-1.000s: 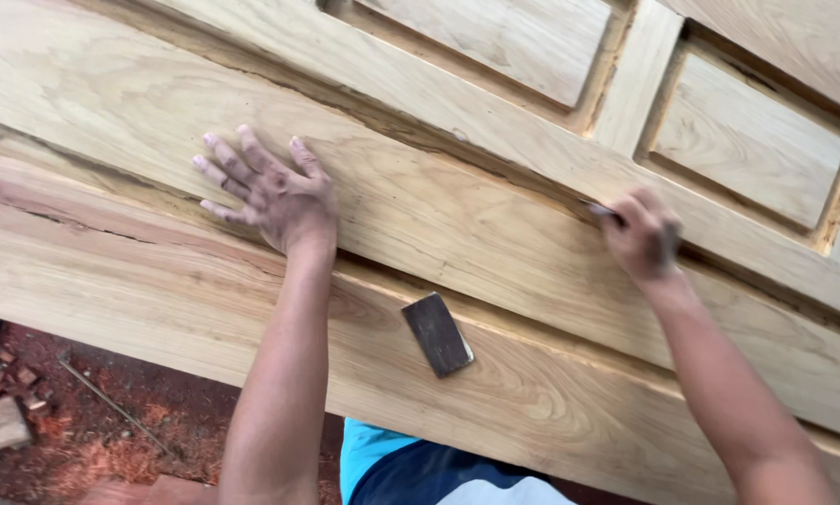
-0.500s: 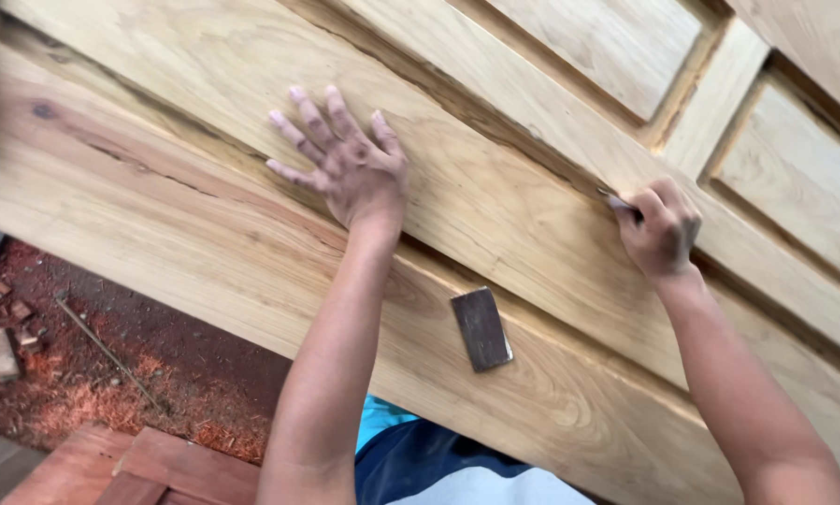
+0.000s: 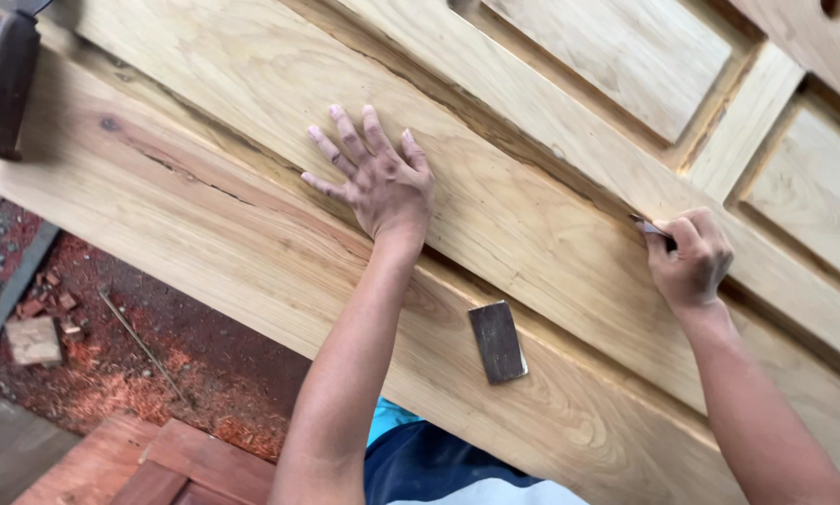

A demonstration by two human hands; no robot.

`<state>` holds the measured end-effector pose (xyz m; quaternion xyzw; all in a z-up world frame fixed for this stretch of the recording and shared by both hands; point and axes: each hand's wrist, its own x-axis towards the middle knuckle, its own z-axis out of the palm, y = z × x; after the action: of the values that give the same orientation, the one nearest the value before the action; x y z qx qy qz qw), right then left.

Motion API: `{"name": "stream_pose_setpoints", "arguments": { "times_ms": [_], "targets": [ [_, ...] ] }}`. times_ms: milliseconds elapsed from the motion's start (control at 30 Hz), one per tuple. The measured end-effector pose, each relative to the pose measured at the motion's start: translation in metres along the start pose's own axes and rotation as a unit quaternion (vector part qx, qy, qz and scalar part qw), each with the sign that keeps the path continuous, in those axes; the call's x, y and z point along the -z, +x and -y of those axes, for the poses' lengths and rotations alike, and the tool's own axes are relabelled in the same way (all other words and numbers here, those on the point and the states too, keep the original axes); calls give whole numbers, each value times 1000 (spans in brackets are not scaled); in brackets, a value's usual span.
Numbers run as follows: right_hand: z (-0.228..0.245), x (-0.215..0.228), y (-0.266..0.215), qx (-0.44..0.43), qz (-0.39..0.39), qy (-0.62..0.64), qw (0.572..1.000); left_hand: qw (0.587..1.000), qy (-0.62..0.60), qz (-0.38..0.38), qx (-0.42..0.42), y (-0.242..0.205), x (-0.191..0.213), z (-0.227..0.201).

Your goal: The person sands the grooves and panels of a wooden door using handheld sanding blocks and scrapes corners with a chisel.

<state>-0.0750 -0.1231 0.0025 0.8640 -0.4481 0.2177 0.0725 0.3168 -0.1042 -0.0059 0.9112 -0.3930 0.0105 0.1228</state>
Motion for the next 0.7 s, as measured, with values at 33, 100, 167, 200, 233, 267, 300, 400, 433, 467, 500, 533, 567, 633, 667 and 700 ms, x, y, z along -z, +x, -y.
{"name": "stream_pose_setpoints", "arguments": {
  "times_ms": [33, 100, 167, 200, 233, 267, 300, 400, 433, 467, 500, 533, 567, 633, 667, 700],
  "targets": [
    [-13, 1, -10, -6, 15, -5, 1000, 1000, -13, -10, -4, -2, 4, -3],
    [43, -45, 50, -13, -9, 34, 999, 999, -24, 45, -8, -2, 21, -2],
    [84, -71, 113, -5, -33, 79, 996, 995, -34, 95, 5, 0, 20, -4],
    [103, -86, 138, 16, -34, 72, 997, 998, -28, 60, 1, -1, 10, 0],
    [123, -102, 163, 37, -35, 64, 997, 999, -22, 26, -3, 0, 0, 4],
    [117, -87, 154, 35, -34, 64, 997, 999, -21, 28, -4, -1, 2, 3],
    [111, -73, 146, 48, -33, 67, 996, 999, -25, 18, -6, 0, 4, 3],
    [54, -36, 48, 26, -23, 31, 999, 999, -39, 4, -17, -4, 8, 0],
    [21, -1, 14, -5, -19, 0, 1000, 999, -42, -8, -20, -4, 10, 0],
    [9, 2, 11, 2, -16, 1, 1000, 999, -43, -7, -13, -1, 9, -2],
    [-4, 4, 7, 14, -5, 5, 1000, 999, -40, -13, -13, 1, 8, -4],
    [-11, 7, -7, 17, 6, 11, 1000, 999, -31, -16, -22, -2, 7, -2],
    [16, -12, 21, 15, 10, 15, 1000, 999, -27, -13, -22, -7, 6, 1],
    [64, -54, 97, 77, -61, 63, 993, 999, -25, -7, -18, -2, 5, 1],
    [79, -69, 115, 75, -56, 70, 993, 1000, -18, -3, -16, -4, 5, 2],
    [96, -83, 134, 74, -17, 59, 995, 1000, -16, 23, -6, -6, 5, 4]
  ]
}}
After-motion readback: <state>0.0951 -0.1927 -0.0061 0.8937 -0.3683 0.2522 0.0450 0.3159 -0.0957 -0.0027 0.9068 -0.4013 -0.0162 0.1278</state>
